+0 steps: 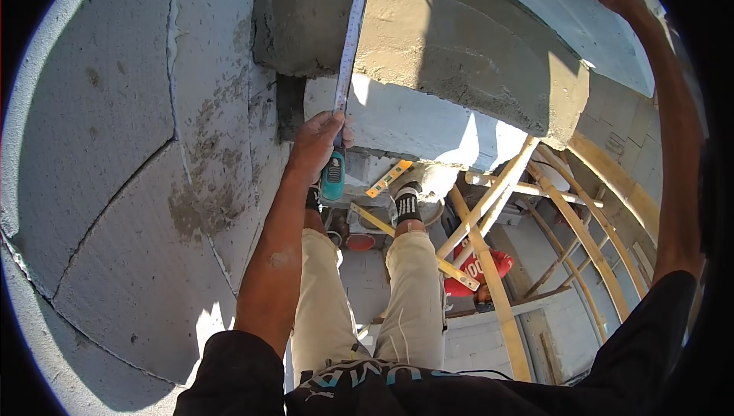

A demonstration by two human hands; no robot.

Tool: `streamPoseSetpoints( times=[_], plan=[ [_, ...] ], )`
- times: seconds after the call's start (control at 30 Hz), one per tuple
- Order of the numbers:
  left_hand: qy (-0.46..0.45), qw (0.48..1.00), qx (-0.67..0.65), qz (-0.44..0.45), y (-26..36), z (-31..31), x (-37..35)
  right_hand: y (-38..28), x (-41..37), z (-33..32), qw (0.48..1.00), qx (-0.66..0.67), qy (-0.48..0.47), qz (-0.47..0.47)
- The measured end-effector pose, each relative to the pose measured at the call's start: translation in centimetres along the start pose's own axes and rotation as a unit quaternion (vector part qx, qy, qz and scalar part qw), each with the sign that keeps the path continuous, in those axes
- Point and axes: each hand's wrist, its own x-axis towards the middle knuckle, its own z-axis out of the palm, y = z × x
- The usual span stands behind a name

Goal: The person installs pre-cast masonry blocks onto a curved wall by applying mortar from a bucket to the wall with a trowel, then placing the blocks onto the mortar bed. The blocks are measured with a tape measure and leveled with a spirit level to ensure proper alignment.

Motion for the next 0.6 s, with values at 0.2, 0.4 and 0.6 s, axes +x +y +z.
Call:
streamPoseSetpoints(
  times=[0.2, 0.4, 0.6],
  plan=[
    [-0.021, 1.0, -0.018, 0.005, -0.26, -0.21, 0.24, 0.03, -0.01, 0.22, 1.0, -0.001, 0.001, 0.003],
    [-0.022, 0.999, -0.031, -0.002, -0.39, -0.24, 0.37, 0.01, -0.07, 0.38, 1.0, -0.003, 0.004, 0.008],
    [-0.017, 1.0, -0.02, -0.012, -0.04, 0.14, 0.0, -0.36, -0.34, 0.37, 1.0, -0.003, -0.002, 0.01]
  ],
)
